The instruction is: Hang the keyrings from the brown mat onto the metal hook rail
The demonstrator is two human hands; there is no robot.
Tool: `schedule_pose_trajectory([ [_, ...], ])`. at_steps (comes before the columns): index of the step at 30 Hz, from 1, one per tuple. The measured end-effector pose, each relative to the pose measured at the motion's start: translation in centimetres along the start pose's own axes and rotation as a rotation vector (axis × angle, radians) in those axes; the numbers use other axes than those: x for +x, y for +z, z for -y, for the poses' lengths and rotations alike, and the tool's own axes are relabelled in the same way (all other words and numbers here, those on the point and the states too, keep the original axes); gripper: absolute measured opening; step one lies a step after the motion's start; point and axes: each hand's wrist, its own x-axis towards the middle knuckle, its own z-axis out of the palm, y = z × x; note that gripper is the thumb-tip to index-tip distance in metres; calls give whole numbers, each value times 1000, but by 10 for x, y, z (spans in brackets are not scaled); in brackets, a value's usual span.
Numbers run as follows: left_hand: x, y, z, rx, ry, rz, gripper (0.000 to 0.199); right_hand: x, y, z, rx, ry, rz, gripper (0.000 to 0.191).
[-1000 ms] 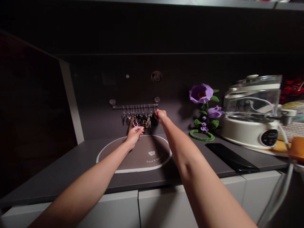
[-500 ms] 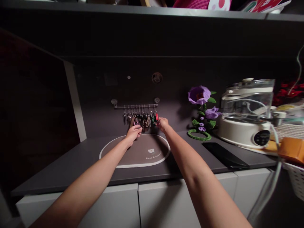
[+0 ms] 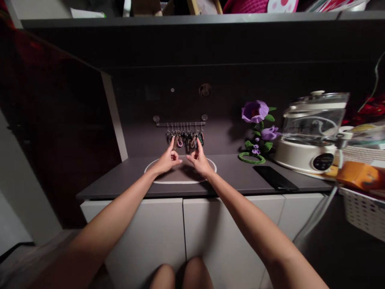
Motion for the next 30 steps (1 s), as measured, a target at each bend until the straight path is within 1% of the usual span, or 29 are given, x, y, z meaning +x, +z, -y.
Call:
schedule_pose_trajectory([
  [2, -21, -6, -2, 36, 10, 20, 106, -14, 2, 4, -28, -3, 64, 91],
  [4, -38, -11, 0, 66, 11, 23, 103, -26, 3, 4, -74, -20, 122, 92],
  [7, -54, -15, 10, 70, -9, 11, 103, -37, 1, 0, -159, -87, 181, 98],
  [9, -58, -15, 17, 52, -26, 9, 106, -40, 1, -2, -182, -113, 178, 101],
  [12, -59, -15, 22, 28, -31, 9, 109, -41, 1, -1, -164, -93, 147, 102],
  [16, -60, -14, 21, -11, -54, -1, 110, -41, 2, 0, -157, -58, 129, 102],
  [19, -58, -13, 19, -71, -97, -10, 111, -39, 1, -5, -167, -46, 136, 99],
  [21, -53, -15, 21, -115, -144, -41, 111, -32, -3, -9, -173, -24, 138, 91],
  [22, -48, -17, 22, -129, -174, -75, 110, -27, -6, -12, -183, -9, 126, 86],
  [24, -33, -24, 25, -125, -237, -176, 108, -11, -15, -14, -212, 22, 56, 74],
  [26, -12, -33, 29, -89, -284, -297, 103, 11, -26, -13, -238, 58, -73, 67],
  [28, 12, -45, 32, -41, -307, -391, 96, 37, -39, -11, -269, 116, -131, 67],
  [30, 38, -55, 36, 17, -305, -444, 91, 64, -50, -10, -306, 163, -180, 72],
])
